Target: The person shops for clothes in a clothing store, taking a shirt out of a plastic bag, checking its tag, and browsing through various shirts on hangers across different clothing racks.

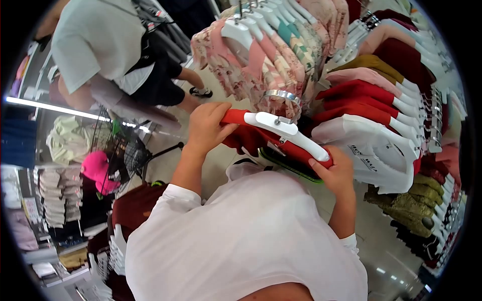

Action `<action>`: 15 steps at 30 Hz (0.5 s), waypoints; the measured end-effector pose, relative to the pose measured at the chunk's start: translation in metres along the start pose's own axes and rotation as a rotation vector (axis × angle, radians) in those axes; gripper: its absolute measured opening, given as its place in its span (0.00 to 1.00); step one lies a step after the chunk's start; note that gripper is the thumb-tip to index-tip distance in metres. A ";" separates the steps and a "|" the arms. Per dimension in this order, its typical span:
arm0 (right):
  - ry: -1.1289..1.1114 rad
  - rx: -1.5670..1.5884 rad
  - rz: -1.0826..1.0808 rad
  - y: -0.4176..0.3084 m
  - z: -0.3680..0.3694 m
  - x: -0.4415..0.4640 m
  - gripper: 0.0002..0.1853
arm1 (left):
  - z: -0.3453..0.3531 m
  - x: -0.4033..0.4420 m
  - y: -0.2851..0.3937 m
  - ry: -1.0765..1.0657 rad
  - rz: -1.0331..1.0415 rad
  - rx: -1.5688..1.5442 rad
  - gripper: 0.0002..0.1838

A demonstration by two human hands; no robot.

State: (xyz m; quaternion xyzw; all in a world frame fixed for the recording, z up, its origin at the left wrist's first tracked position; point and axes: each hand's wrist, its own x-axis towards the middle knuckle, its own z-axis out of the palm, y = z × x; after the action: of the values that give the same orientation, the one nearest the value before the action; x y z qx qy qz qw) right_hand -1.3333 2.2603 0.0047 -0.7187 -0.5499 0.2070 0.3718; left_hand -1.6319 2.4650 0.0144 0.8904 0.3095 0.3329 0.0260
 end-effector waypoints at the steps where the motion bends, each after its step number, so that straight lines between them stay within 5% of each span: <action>1: -0.012 0.009 0.010 -0.004 -0.001 0.001 0.20 | 0.003 0.006 -0.006 0.008 0.021 -0.004 0.26; 6: -0.073 0.152 0.020 -0.022 0.000 0.012 0.19 | 0.007 0.029 -0.048 0.088 0.077 -0.027 0.27; 10: 0.094 0.273 0.019 -0.030 0.022 0.044 0.15 | -0.004 0.040 -0.096 0.134 0.115 -0.027 0.27; 15: 0.176 0.035 -0.093 -0.089 0.050 0.121 0.18 | -0.016 0.039 -0.157 0.176 0.122 -0.093 0.28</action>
State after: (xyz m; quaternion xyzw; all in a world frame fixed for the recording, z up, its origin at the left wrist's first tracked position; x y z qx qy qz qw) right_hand -1.3873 2.4001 0.0540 -0.7010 -0.5442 0.1353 0.4406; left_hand -1.7023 2.6111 0.0103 0.8727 0.2401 0.4247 0.0196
